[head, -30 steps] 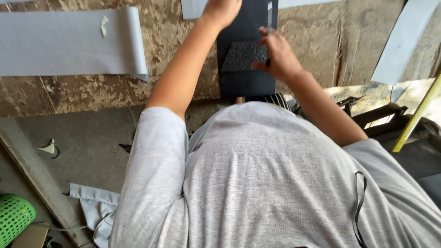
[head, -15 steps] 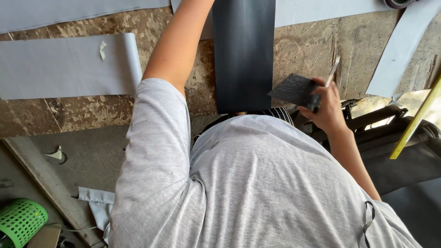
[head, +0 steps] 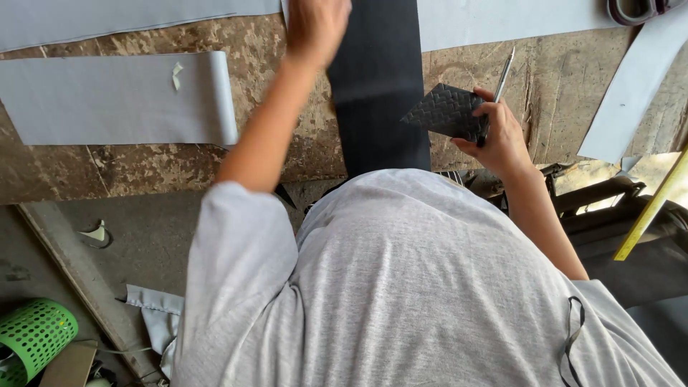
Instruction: Tracing a template onto a strip of black material and cutting out the shapes using a hand tool.
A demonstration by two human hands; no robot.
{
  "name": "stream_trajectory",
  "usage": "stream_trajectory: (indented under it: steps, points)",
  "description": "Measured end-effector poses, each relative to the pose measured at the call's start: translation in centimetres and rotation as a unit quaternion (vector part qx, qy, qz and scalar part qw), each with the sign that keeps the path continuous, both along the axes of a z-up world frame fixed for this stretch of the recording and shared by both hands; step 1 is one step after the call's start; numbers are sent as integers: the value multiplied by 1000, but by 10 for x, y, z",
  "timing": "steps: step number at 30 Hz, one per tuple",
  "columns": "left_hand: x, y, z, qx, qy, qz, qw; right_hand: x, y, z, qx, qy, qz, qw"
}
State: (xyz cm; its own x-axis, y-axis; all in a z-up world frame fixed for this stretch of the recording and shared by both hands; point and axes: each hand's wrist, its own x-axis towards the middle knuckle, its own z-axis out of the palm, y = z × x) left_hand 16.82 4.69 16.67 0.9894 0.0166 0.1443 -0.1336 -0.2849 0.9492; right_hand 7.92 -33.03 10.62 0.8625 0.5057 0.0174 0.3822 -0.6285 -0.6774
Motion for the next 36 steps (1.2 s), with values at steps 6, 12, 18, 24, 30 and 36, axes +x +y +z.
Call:
stream_trajectory:
  steps: [6,12,18,24,30,36]
  points:
    - [-155,-30,-146,462,-81,-159,869,28,13,-14,-43,49,2,998]
    - [-176,-35,-159,530,-42,-186,827,49,23,-28,12,67,-32,997]
    - [-164,-23,-160,404,-168,-114,892,60,79,21,176,-48,28,983]
    - [-125,24,-129,293,-159,98,938,72,113,-62,157,132,9,979]
    - [-117,44,-190,394,-137,83,905,53,123,-78,71,-126,118,983]
    - [-99,28,-158,411,-120,105,897,65,133,-85,46,-139,55,988]
